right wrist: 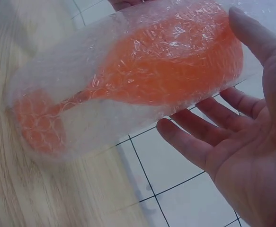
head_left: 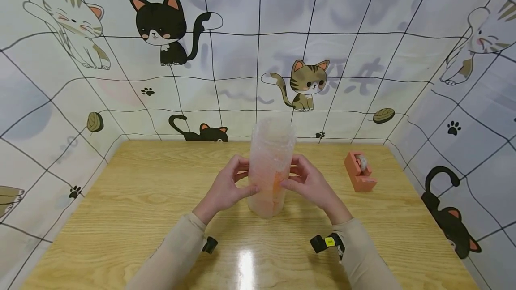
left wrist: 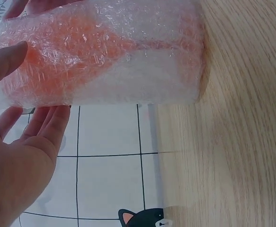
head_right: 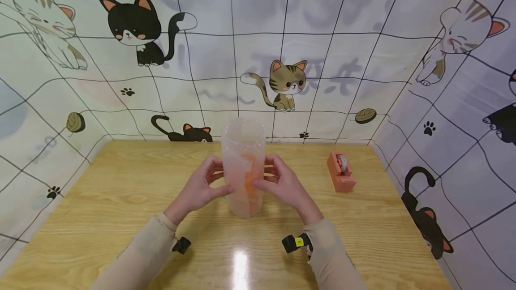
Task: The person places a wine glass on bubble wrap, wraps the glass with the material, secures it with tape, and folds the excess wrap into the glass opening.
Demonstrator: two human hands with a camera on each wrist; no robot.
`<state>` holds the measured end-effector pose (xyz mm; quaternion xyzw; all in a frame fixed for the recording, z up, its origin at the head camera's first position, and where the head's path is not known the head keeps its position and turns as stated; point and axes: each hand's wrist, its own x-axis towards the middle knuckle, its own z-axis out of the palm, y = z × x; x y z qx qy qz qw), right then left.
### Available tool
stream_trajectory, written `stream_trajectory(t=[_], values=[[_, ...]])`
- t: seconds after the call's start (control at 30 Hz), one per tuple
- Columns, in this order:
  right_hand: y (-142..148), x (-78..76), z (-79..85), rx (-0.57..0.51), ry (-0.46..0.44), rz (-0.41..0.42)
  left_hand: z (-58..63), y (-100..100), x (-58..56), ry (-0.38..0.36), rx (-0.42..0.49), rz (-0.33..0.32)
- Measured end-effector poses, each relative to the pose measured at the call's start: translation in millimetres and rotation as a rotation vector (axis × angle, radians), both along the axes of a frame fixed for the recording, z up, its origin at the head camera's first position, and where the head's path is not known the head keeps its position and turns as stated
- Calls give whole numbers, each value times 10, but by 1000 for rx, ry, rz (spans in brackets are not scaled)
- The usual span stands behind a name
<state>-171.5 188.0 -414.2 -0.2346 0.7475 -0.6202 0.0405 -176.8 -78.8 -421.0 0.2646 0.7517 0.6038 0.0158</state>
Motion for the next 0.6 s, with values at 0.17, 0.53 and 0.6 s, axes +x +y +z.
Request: stream_trajectory(t=[0.17,0.53,0.6], values=[[-2,2,24,25,-13,-9,15,-3,11,4,-10,-4],[-23,-2,49,61,3,-7,29,-2,19,16,-25,-13],[-24,-7,37,58,2,-9,38,-4,24,21,-33,-11]])
